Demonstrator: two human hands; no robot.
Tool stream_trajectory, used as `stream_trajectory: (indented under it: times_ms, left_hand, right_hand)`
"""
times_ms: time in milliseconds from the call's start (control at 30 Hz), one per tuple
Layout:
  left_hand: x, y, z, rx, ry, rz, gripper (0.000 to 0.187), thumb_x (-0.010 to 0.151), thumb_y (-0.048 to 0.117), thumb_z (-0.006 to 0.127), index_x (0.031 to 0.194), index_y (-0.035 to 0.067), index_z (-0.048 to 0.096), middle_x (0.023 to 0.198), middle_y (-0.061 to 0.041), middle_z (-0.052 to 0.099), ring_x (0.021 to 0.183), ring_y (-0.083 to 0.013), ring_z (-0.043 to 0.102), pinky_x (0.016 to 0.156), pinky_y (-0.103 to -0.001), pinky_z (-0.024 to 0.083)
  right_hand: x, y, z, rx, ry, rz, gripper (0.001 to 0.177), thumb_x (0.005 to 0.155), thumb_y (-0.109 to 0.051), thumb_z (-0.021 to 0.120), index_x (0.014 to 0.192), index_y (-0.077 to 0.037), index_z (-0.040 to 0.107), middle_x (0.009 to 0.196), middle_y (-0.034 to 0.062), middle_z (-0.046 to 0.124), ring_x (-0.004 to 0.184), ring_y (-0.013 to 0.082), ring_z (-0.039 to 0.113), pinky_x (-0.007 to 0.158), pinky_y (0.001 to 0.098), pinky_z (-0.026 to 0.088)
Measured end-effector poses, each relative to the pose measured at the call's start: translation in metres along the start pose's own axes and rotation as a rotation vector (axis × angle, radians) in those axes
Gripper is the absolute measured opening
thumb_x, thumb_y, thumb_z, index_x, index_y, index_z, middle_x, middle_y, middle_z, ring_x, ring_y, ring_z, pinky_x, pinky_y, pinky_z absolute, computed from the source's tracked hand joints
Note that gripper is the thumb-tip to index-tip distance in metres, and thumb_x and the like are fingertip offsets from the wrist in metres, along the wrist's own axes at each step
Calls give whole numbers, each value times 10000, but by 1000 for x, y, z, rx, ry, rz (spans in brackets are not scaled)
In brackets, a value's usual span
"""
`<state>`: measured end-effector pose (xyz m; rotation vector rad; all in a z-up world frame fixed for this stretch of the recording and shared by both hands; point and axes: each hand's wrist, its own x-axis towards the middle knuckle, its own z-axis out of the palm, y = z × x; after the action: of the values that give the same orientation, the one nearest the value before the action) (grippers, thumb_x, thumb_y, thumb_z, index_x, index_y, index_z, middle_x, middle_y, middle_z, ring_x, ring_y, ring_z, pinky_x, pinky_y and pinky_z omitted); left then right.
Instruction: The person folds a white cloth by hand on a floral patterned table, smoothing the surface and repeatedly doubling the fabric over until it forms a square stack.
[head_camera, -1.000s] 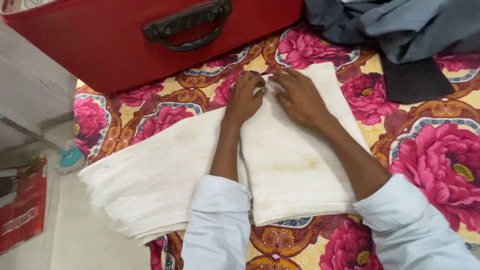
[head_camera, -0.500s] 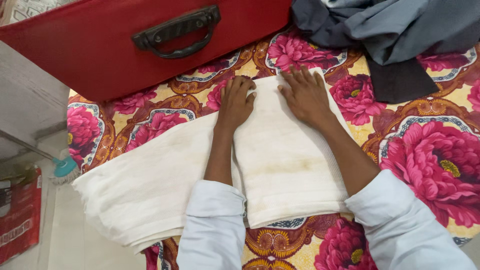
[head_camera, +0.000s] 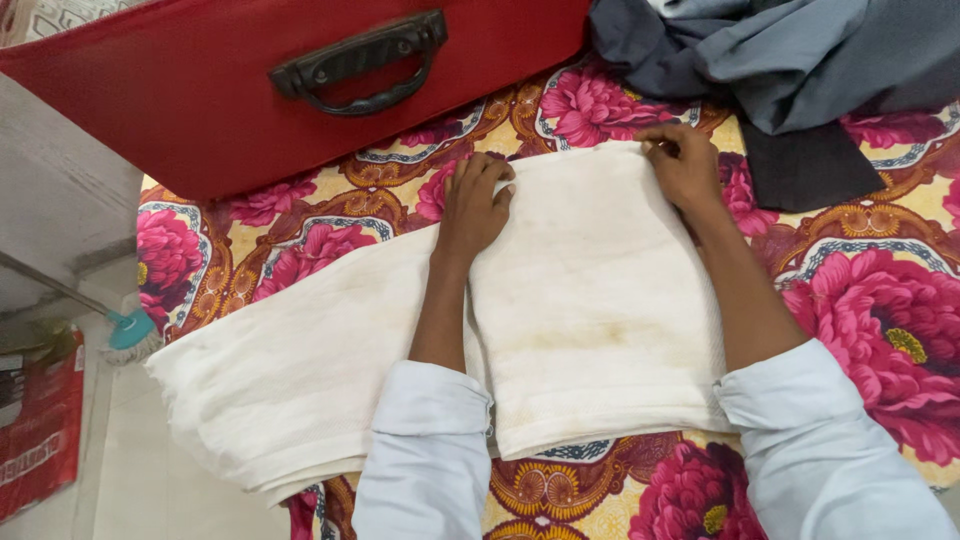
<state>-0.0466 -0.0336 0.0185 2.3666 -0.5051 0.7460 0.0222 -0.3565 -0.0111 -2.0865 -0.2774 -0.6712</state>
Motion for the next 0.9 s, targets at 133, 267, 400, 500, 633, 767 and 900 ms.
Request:
stream_trajectory:
  times_ms: [133,267,400,500,633,767,900]
  left_hand:
    - [0,0,1,-19,-3,0,176,884,103,699,1057,112,668,1117,-42,606,1134,-272,546,985,-461,396]
    - [0,0,2,0,5,-1,171,886,99,696,1054,117,670,1115,-39,604,1139,-269,546,984,-459,396]
    - [0,1,2,5,-5,-20,173,878,92,695,1047,121,674,1109,-33,602,1135,-263,544,987,-457,395]
    - [0,1,1,-1,-2,-15,173,883,92,692,1052,120,671,1108,-30,598,1138,-256,544,987,-452,398]
    - [-1,1,1,-7,16,8,172,885,92,695,1054,118,670,1114,-30,598,1137,-257,544,985,-452,395]
    - [-1,1,1,-7,10,-5,169,890,101,698,1054,122,669,1101,-23,600,1123,-250,553,981,-448,400]
    - [-1,1,1,-13,13,5,175,887,97,698,1057,120,664,1107,-26,599,1123,-255,550,982,-445,405]
  right_hand:
    - [3,13,9,-77,78,-187,114,982,-70,711,1088,-41,740,936,146,681,849,264,618,777,395,483]
    - [0,21,12,-211,85,-346,72,1045,-63,625,1082,-23,672,1020,180,602,995,385,539,879,503,417]
    - [2,21,12,-237,46,-304,103,1065,-93,586,1071,-24,662,1046,207,558,1034,405,504,914,523,397]
    - [5,19,13,-268,36,-335,97,1073,-97,591,1066,-19,649,1051,221,560,1043,425,520,901,533,406]
    - [4,8,11,-306,27,-287,81,1077,-89,610,1083,-22,656,1033,208,578,998,423,574,846,536,442]
    - [-2,-15,4,-320,50,-284,91,1023,-53,652,1103,-42,693,1036,191,595,952,404,603,796,518,470]
    - [-7,-41,-6,-204,53,-228,154,958,-97,733,1088,-26,687,1036,176,592,895,354,611,786,490,481]
